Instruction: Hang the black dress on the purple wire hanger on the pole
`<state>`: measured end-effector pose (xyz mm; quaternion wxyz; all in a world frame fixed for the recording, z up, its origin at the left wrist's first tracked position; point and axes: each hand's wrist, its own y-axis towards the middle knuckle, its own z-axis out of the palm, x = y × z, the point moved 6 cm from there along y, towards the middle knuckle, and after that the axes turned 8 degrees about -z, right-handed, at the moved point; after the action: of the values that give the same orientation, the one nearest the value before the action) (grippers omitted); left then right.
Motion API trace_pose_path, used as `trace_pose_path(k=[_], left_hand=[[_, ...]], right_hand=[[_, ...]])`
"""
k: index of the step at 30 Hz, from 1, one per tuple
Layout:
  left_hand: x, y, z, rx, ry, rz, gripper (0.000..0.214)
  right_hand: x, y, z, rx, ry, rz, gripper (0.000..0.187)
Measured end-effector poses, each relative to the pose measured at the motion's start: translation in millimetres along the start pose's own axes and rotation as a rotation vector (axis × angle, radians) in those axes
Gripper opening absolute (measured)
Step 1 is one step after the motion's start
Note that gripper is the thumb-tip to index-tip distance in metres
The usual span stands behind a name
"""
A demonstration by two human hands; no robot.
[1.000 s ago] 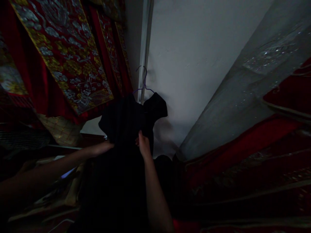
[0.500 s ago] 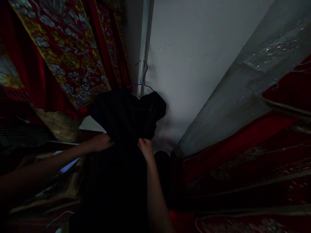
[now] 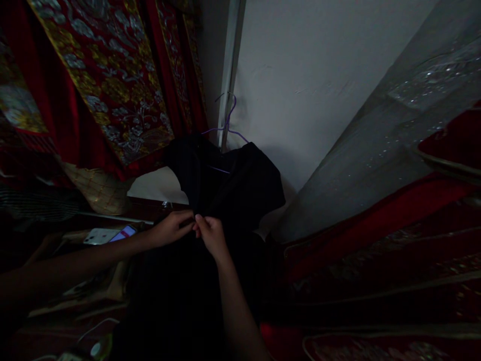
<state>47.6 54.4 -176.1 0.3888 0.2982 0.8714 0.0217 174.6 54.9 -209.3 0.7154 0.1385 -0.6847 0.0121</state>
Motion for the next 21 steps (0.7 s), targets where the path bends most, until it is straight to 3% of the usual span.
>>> trace_pose_path(k=[3, 9, 11, 14, 17, 19, 21], left_hand=[[-2.1, -0.5, -2.1, -0.033, 0.026, 0.005, 0.019], [-15.6, 8.8, 16.7, 0.018, 0.123, -0.033, 0.008], [-25.4, 16.8, 27.7, 0.072, 0.215, -0.052, 0.007], [-38.9, 29.7, 49.2, 0.182, 0.377, -0.064, 0.009], [-50.4, 40.9, 68.3, 0.257, 0.431, -0.050, 0.008], [-59.3, 48.5, 73.0, 0.286, 0.439, -0.005, 0.010], [-70.6, 58.8, 64.2, 0.278, 0.430, 0.077, 0.014]], right_hand=[[3.2, -6.6, 2.8, 0.040, 0.019, 0.017, 0.047], [13.6, -0.9, -19.3, -0.135, 0.226, 0.070, 0.036], [39.0, 21.1, -34.4, -0.198, 0.276, 0.016, 0.032], [96.2, 66.3, -56.6, -0.294, 0.268, -0.126, 0.022], [146.0, 102.1, -65.7, -0.356, 0.258, -0.232, 0.020], [164.6, 110.5, -65.3, -0.366, 0.241, -0.307, 0.022], [170.7, 106.8, -64.5, -0.365, 0.194, -0.377, 0.023]])
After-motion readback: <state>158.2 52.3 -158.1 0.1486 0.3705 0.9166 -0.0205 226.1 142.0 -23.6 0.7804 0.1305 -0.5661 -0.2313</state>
